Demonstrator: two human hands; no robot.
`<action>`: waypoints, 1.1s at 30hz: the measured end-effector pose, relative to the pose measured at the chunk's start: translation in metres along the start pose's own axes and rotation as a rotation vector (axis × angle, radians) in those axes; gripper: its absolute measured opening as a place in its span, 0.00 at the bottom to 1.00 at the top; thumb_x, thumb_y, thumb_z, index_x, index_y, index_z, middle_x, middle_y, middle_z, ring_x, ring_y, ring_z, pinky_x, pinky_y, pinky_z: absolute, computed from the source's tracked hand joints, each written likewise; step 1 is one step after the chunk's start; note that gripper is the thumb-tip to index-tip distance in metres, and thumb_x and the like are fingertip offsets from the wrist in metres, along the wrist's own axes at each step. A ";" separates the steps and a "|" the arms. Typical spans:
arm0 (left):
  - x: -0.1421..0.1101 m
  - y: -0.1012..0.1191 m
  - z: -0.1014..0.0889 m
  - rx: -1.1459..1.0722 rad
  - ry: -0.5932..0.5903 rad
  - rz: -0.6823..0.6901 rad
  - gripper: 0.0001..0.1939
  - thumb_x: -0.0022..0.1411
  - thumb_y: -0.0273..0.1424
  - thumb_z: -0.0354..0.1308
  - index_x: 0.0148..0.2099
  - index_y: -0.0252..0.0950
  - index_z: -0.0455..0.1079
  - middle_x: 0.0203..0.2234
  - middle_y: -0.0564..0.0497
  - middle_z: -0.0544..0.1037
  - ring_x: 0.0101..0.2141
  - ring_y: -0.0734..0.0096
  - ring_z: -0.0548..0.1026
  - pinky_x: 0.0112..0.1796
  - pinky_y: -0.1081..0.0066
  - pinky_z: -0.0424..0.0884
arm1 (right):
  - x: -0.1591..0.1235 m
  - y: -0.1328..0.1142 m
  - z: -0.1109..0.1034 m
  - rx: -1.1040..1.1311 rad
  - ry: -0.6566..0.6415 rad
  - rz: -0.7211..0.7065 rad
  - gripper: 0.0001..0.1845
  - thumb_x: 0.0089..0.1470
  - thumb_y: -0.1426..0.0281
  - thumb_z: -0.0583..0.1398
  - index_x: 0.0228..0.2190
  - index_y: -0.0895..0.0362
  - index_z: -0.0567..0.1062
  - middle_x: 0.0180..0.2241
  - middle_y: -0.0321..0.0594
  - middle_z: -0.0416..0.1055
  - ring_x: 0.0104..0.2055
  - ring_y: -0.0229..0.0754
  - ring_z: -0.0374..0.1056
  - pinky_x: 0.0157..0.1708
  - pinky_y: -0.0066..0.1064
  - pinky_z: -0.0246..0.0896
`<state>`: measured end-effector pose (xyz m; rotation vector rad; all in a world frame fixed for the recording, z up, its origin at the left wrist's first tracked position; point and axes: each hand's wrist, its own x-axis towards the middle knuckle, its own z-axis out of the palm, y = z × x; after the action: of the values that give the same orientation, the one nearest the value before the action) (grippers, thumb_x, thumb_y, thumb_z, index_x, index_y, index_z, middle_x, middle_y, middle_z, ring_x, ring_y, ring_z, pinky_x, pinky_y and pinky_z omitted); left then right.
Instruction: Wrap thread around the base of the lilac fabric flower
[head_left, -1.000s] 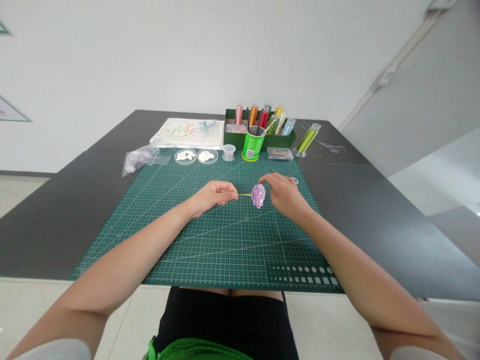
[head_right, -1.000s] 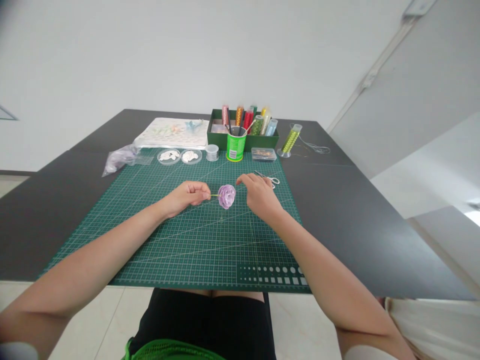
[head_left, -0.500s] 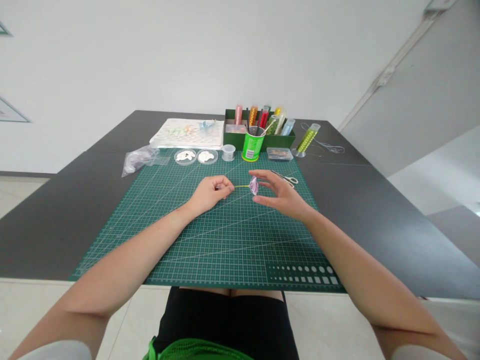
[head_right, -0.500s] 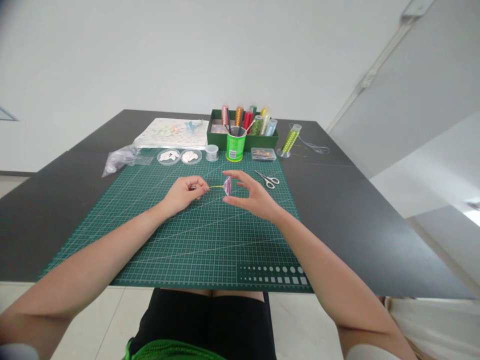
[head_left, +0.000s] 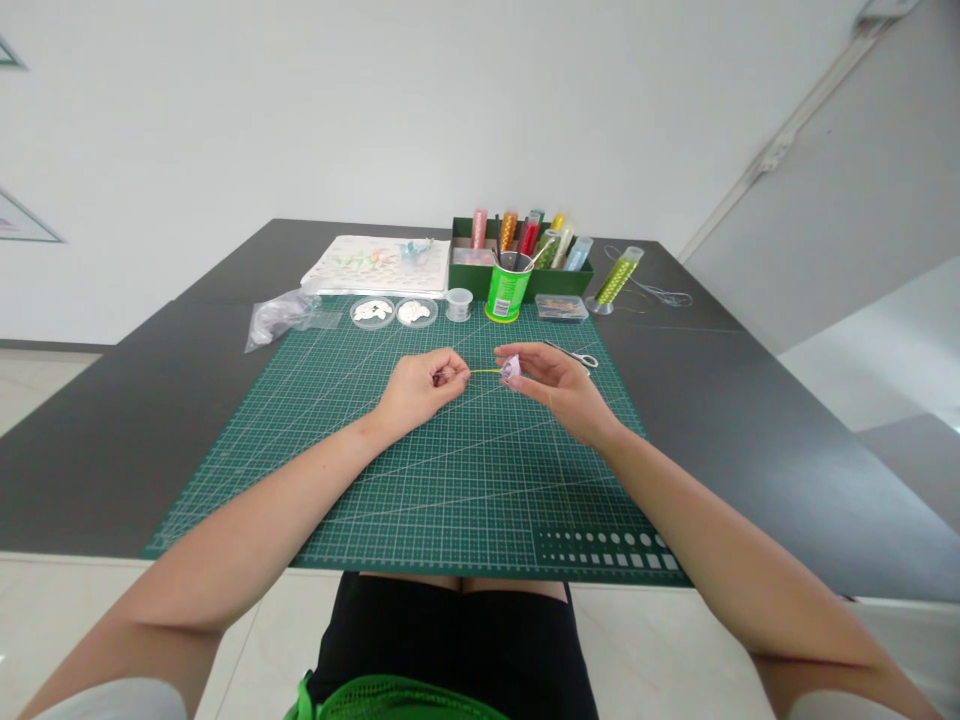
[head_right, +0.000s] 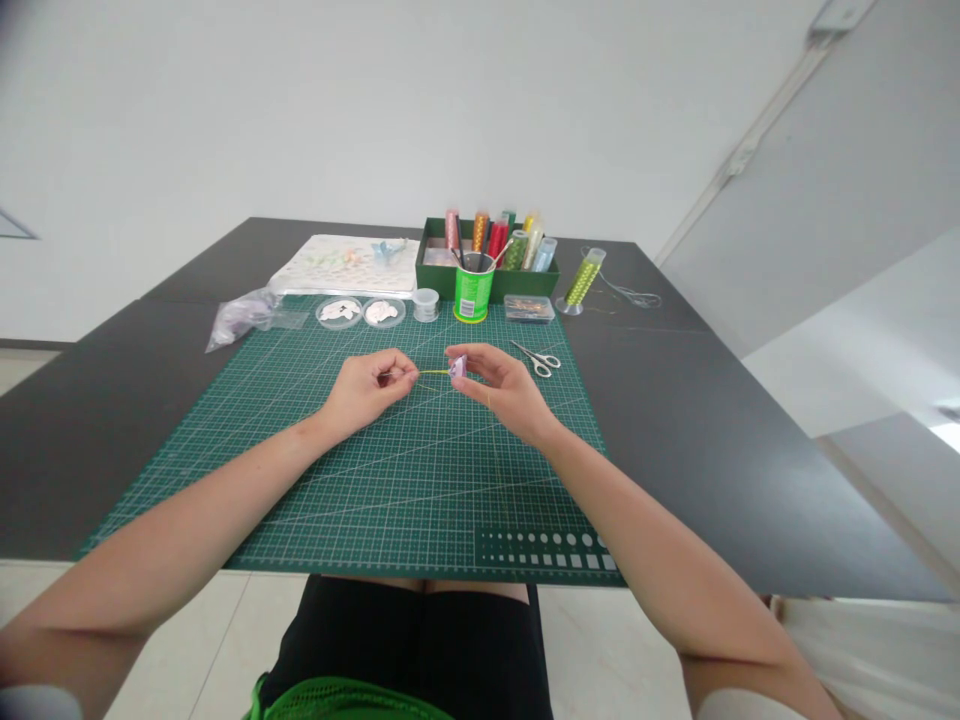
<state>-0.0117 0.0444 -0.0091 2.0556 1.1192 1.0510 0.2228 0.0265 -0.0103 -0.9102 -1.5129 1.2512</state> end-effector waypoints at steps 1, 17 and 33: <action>0.000 0.000 0.000 0.017 0.004 0.011 0.07 0.62 0.32 0.59 0.32 0.36 0.73 0.18 0.59 0.69 0.21 0.78 0.63 0.27 0.76 0.59 | 0.000 0.000 0.000 0.016 0.006 0.001 0.19 0.53 0.64 0.71 0.46 0.49 0.79 0.54 0.41 0.77 0.56 0.44 0.72 0.63 0.45 0.64; -0.004 0.005 0.000 0.167 0.018 0.061 0.06 0.63 0.30 0.58 0.33 0.37 0.73 0.20 0.59 0.72 0.22 0.78 0.66 0.29 0.75 0.60 | 0.000 -0.005 -0.005 0.036 -0.036 0.038 0.23 0.53 0.62 0.70 0.50 0.47 0.77 0.57 0.41 0.76 0.58 0.45 0.71 0.60 0.43 0.66; -0.005 0.013 0.003 -0.006 0.126 -0.009 0.06 0.60 0.31 0.59 0.31 0.37 0.72 0.17 0.60 0.66 0.21 0.78 0.61 0.27 0.75 0.59 | 0.012 0.013 -0.049 -0.879 0.025 -0.049 0.25 0.52 0.82 0.54 0.47 0.54 0.81 0.49 0.46 0.80 0.54 0.54 0.74 0.60 0.57 0.65</action>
<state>-0.0053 0.0334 -0.0029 2.0006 1.1844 1.1922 0.2656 0.0541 -0.0184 -1.4093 -2.0812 0.4899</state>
